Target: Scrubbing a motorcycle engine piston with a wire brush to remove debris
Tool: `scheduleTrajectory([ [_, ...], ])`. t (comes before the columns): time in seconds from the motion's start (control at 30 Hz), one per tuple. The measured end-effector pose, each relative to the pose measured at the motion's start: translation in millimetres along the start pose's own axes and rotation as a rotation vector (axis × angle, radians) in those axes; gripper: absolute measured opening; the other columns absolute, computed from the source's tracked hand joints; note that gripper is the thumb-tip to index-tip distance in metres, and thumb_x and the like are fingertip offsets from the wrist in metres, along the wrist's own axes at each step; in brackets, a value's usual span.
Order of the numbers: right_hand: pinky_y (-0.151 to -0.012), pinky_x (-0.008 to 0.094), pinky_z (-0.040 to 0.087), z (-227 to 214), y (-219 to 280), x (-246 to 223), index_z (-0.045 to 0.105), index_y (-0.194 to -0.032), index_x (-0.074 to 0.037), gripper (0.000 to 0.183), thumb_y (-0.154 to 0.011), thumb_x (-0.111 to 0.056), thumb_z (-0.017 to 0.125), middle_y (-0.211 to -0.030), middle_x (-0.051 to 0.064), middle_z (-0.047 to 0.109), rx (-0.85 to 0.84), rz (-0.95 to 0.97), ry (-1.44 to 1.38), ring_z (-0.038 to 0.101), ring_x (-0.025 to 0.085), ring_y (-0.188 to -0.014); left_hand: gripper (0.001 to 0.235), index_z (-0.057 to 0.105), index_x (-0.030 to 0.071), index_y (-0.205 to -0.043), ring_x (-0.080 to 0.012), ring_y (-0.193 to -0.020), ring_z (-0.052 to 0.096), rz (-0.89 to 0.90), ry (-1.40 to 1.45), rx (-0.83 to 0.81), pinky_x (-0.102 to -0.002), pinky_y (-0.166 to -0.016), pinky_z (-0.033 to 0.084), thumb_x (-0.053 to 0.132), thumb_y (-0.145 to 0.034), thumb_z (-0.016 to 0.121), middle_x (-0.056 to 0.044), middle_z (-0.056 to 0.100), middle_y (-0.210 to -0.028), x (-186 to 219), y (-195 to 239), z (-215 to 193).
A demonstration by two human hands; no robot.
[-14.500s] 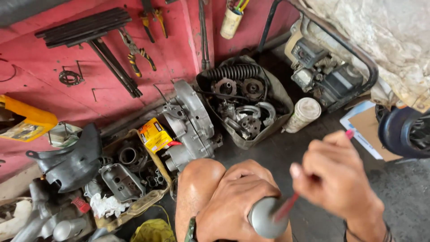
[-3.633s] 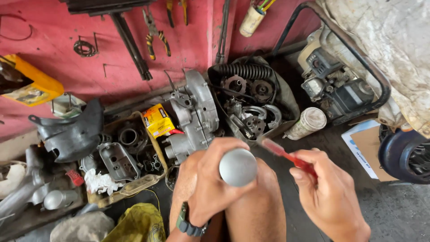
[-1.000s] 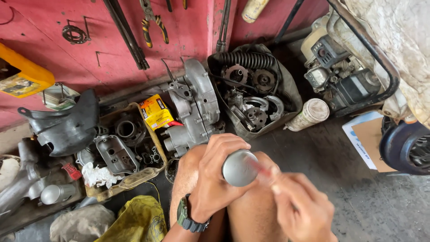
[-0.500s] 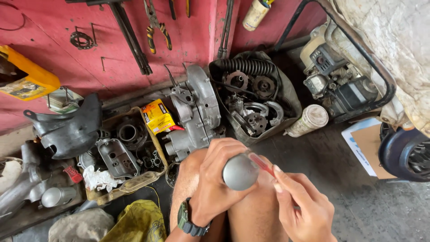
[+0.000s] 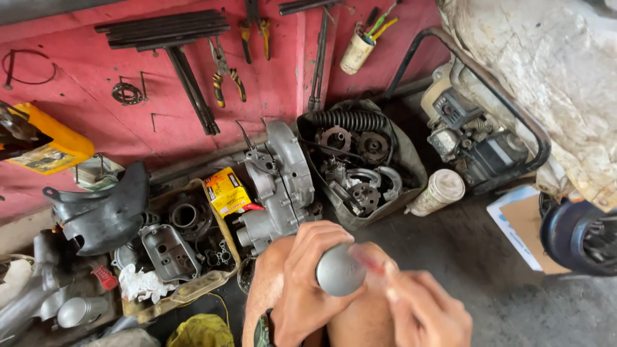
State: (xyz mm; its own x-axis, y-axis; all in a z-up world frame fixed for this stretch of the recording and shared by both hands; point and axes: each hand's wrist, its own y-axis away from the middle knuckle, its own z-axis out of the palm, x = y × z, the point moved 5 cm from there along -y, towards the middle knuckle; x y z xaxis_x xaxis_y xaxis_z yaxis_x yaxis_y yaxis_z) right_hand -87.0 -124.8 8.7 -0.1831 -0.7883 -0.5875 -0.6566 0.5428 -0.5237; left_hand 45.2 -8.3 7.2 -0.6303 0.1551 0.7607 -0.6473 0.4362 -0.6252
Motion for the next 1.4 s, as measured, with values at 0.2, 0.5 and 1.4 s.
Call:
scheduleTrajectory([
  [0.2, -0.056, 0.022, 0.050, 0.0, -3.7, 5.6, 0.077, -0.108, -0.020, 0.022, -0.091, -0.010, 0.068, -0.088, -0.002, 0.074, 0.007, -0.089, 0.008, 0.064, 0.011, -0.059, 0.037, 0.061, 0.004, -0.110, -0.0290, -0.100, 0.065, 0.022, 0.011, 0.017, -0.040, -0.094, 0.053, 0.032, -0.089, 0.073, -0.010, 0.067, -0.106, 2.6, 1.1, -6.8],
  [0.5, -0.047, 0.022, 0.036, 6.4, 3.0, -21.0, 0.072, -0.078, -0.032, 0.024, -0.083, -0.009, 0.070, -0.070, -0.015, 0.069, -0.053, -0.027, 0.024, 0.048, 0.006, -0.046, 0.044, 0.061, 0.007, -0.110, -0.0265, -0.097, 0.065, 0.019, -0.010, 0.027, -0.038, -0.090, 0.054, 0.047, -0.093, 0.069, -0.008, 0.068, -0.103, 1.3, 2.8, -11.0],
  [1.4, -0.069, 0.024, 0.039, 10.9, 35.3, -53.4, 0.079, -0.078, -0.041, 0.015, -0.080, -0.026, 0.076, -0.064, -0.020, 0.069, 0.049, -0.035, -0.029, 0.058, -0.003, -0.056, 0.050, 0.063, 0.006, -0.107, -0.0268, -0.094, 0.073, 0.038, -0.195, 0.049, -0.035, -0.082, 0.058, 0.053, -0.091, 0.063, -0.009, 0.071, -0.097, 38.1, 18.6, -63.4],
])
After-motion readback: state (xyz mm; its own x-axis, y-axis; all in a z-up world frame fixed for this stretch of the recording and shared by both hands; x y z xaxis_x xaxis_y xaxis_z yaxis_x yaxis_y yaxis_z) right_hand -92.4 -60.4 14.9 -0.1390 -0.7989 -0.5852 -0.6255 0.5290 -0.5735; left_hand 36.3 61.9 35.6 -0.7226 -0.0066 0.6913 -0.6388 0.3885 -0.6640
